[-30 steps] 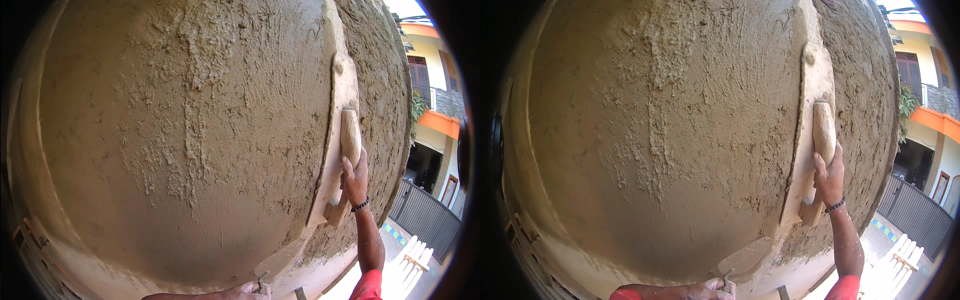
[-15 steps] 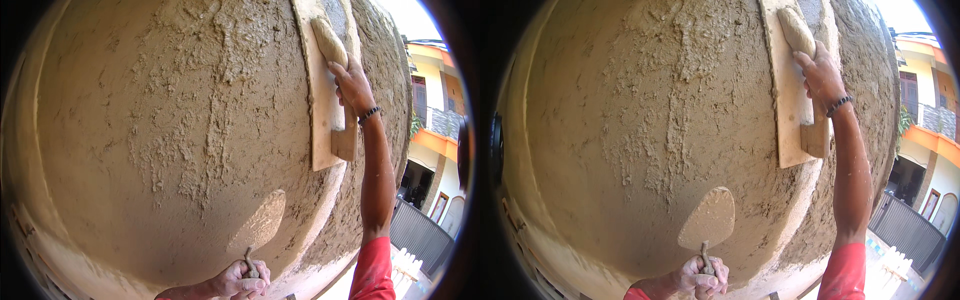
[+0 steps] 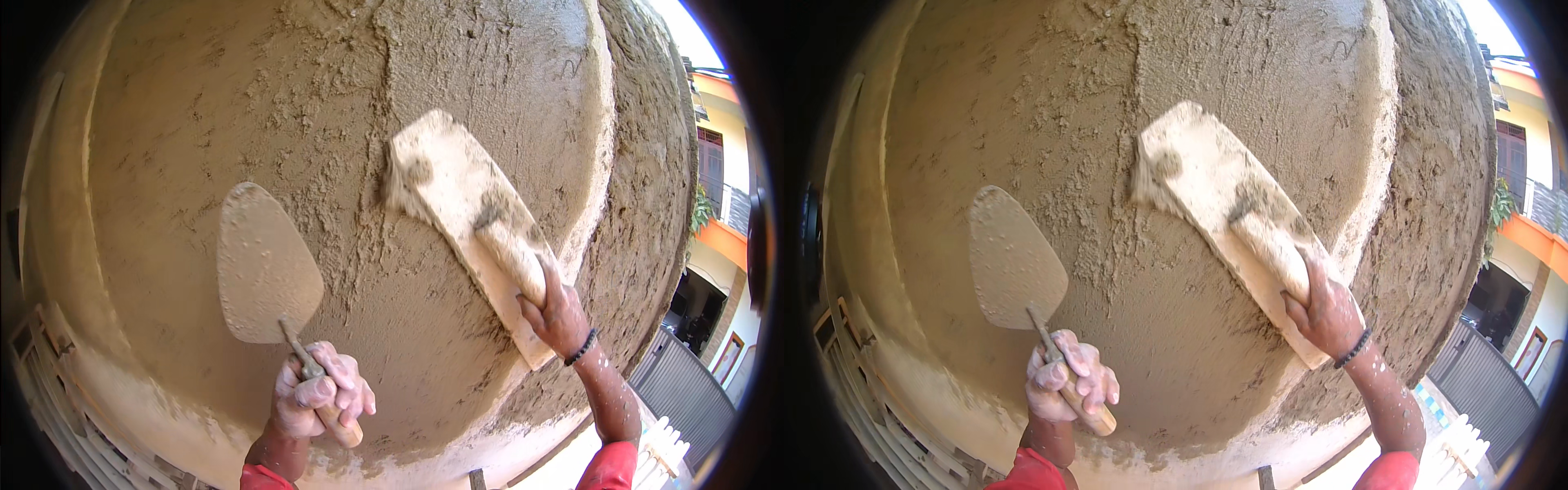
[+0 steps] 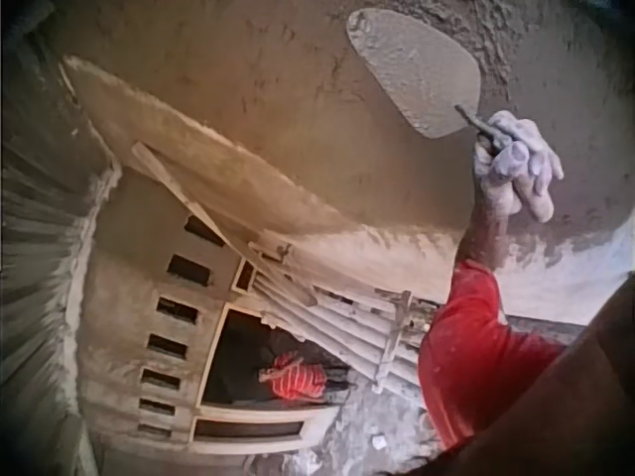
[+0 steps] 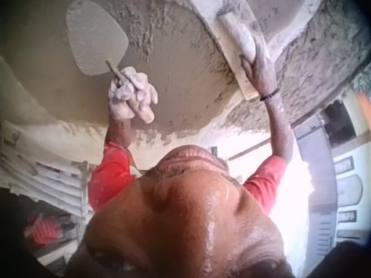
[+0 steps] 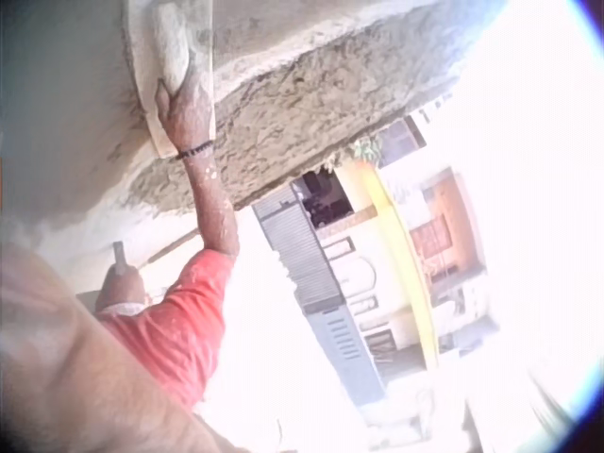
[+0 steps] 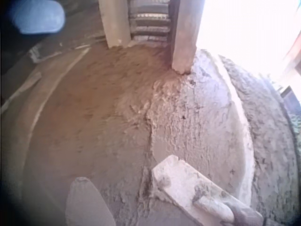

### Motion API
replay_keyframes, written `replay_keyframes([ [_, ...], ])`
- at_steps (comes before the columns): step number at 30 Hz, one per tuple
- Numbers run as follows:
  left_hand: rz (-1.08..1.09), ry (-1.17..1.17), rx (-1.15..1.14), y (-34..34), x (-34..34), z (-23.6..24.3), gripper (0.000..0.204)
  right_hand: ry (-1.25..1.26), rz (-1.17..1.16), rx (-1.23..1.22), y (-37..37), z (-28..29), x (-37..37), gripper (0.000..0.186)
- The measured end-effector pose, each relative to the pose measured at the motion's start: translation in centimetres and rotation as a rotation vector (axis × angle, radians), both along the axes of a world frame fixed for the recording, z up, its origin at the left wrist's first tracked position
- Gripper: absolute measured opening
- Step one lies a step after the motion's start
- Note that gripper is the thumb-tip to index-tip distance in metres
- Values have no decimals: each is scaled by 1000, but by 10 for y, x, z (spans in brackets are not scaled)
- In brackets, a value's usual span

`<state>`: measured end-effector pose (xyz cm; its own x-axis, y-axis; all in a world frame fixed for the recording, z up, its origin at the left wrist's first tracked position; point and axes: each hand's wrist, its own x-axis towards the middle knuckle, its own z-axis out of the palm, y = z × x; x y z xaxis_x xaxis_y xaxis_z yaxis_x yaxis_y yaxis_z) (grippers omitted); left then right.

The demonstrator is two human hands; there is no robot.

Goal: The person smooths a coat of wet plaster onto an exterior wall using a wood float and a trowel while standing on a scaffold, reaching for more plaster from a bucket.

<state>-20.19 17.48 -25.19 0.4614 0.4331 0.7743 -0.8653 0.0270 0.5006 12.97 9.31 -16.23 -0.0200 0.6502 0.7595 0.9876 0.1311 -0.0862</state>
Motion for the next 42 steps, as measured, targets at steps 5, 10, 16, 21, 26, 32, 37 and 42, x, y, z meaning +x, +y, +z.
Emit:
replay_keyframes([
  [5,130,-127,82,-3,-29,17,17,-85,-89,-148,-35,-82,55,66],
  [10,205,-223,110,0,-56,19,16,-271,-101,-43,-44,-125,103,64],
  [16,236,-226,113,-1,-55,21,18,-426,-79,-73,-9,-40,11,60],
  [21,219,-219,112,3,-49,18,17,-566,-3,-88,18,17,-43,60],
  [26,224,-203,102,6,-45,15,17,-588,-84,-69,35,81,-61,62],
  [32,221,-201,90,9,-44,13,17,-511,-58,75,26,145,-56,56],
  [37,258,-195,88,9,-50,12,18,-460,-32,72,15,147,-48,51],
  [42,281,-213,109,15,-58,14,19,-303,-83,49,-6,108,6,56],
])
